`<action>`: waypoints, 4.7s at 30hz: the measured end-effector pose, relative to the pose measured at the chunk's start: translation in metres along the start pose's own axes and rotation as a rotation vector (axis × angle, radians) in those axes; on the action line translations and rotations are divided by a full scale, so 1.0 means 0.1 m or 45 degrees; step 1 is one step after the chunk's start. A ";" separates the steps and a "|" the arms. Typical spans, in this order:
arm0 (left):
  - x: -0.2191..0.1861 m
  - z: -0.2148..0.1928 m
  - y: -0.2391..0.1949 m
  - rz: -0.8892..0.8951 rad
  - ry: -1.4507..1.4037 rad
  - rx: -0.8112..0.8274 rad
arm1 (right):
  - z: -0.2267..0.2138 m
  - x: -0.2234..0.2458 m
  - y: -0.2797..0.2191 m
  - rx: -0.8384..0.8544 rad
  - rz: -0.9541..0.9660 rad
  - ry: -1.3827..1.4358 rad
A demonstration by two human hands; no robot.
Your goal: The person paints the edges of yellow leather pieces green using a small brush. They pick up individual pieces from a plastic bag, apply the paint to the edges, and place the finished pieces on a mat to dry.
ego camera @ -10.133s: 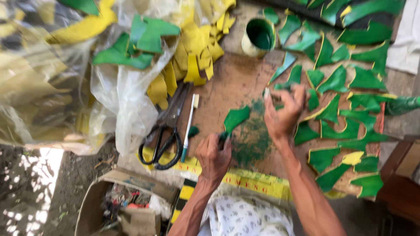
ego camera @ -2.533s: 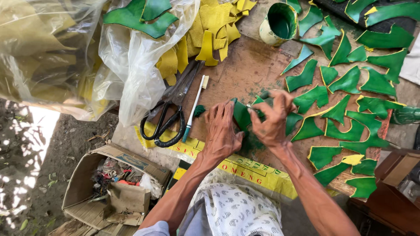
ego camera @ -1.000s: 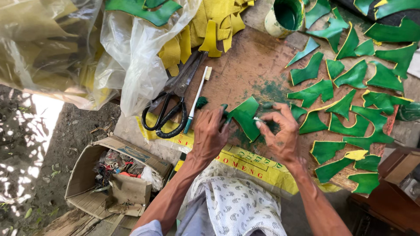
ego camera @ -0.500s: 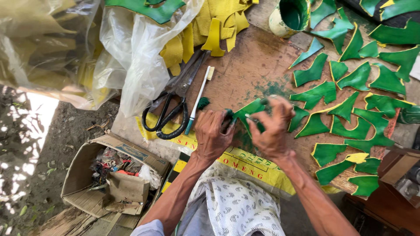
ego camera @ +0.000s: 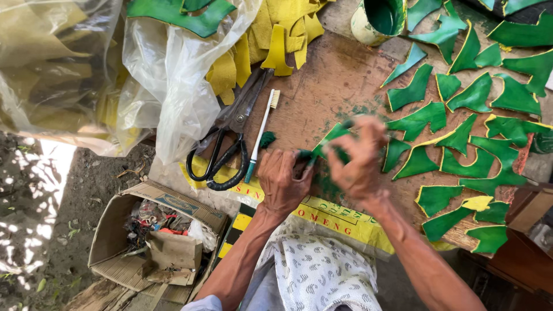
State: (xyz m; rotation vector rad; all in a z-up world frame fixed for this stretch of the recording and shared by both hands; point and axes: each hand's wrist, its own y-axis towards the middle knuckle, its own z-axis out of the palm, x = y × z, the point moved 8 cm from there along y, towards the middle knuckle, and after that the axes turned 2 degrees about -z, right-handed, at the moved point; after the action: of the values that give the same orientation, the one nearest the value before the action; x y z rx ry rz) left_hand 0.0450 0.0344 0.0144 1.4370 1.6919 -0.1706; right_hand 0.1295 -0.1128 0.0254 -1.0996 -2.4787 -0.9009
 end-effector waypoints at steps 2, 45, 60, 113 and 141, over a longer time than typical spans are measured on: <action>0.02 0.00 -0.02 -0.015 -0.003 0.004 | 0.07 0.02 0.06 0.011 -0.033 -0.114; 0.02 -0.01 0.03 -0.097 -0.106 0.183 | 0.10 0.11 0.09 0.216 0.157 0.285; 0.03 0.00 0.01 -0.082 -0.100 0.169 | 0.13 0.25 0.02 0.079 -0.006 0.111; -0.04 0.05 0.03 -0.046 0.101 0.052 | -0.10 -0.35 -0.05 -0.095 0.186 -0.041; -0.28 0.40 0.69 0.673 0.206 0.594 | -0.43 -0.38 -0.54 -0.301 0.686 0.684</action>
State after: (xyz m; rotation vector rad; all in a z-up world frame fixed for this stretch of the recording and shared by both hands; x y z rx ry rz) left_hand 0.1230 0.0116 0.0386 2.2494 1.3849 -0.1635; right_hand 0.1146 -0.1896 0.0165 -1.2970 -1.5702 -1.1391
